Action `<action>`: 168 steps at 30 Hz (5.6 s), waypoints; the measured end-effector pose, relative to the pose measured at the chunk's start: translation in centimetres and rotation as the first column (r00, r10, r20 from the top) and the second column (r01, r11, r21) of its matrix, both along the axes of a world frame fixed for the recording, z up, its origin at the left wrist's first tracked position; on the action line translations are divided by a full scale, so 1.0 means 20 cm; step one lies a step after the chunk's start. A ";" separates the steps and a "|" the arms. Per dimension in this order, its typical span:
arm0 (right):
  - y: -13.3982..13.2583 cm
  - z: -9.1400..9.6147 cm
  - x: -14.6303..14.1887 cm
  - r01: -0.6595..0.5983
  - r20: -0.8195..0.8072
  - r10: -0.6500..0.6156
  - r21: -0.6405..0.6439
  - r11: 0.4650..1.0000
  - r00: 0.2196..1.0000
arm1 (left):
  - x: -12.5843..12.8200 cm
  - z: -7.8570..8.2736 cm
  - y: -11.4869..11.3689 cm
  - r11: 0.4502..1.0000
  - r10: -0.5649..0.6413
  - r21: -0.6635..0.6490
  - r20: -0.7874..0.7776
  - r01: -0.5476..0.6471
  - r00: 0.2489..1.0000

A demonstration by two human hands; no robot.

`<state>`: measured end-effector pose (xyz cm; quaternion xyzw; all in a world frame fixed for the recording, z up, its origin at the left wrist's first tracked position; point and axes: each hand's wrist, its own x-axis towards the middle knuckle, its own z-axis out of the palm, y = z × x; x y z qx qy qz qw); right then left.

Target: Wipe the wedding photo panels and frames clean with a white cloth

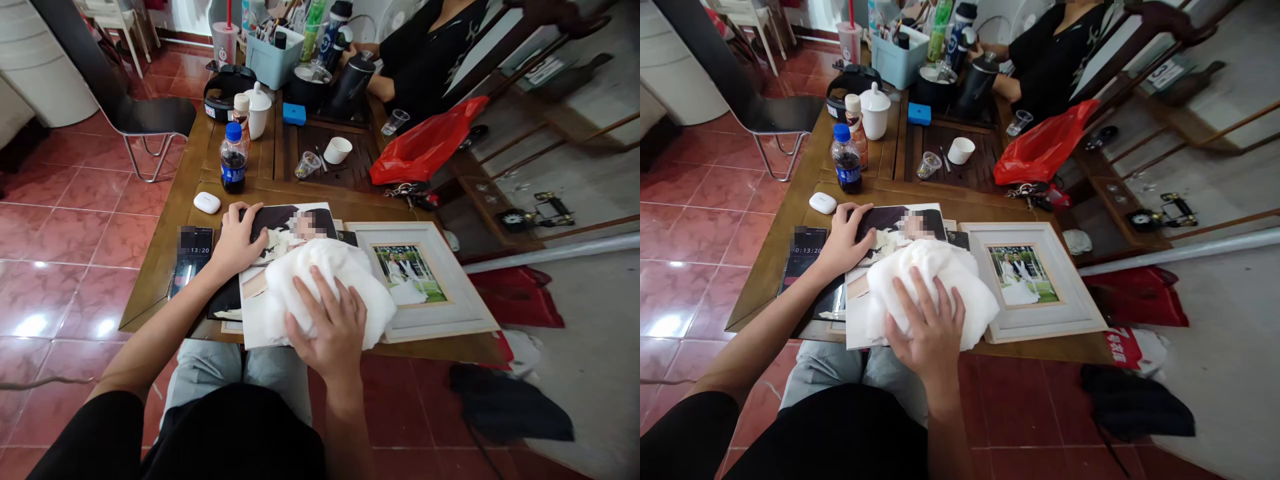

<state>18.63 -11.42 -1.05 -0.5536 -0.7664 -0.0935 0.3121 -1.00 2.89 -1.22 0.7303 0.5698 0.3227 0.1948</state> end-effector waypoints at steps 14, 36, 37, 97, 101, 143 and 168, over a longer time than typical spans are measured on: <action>0.02 -0.01 0.06 0.018 -0.020 -0.018 0.004 1.000 1.000 | 0.00 0.01 -0.01 1.000 0.008 0.019 -0.019 -0.007 1.000; 0.02 0.02 -0.03 0.002 -0.017 -0.002 -0.024 1.000 1.000 | 0.00 -0.01 0.00 0.999 0.003 0.034 0.007 -0.003 1.000; 0.03 0.01 0.01 0.050 -0.001 -0.050 -0.013 0.999 0.999 | 0.00 0.00 0.00 1.000 0.002 0.028 0.002 -0.002 1.000; -0.03 0.01 -0.12 -0.056 0.007 0.056 -0.002 0.998 0.998 | 0.00 -0.01 0.00 1.000 0.014 0.018 0.013 -0.014 1.000; -0.08 0.01 -0.23 -0.130 0.005 0.130 -0.026 0.991 0.991 | 0.00 -0.01 -0.01 1.000 0.018 0.007 0.037 -0.018 0.999; 0.00 -0.04 0.11 0.102 0.028 -0.103 0.048 0.994 0.994 | 0.00 0.00 -0.01 1.000 0.004 -0.005 -0.021 -0.004 1.000; -0.01 -0.03 0.04 0.066 0.004 -0.066 0.033 0.997 0.998 | 0.00 0.00 -0.01 1.000 0.003 0.002 0.000 -0.003 1.000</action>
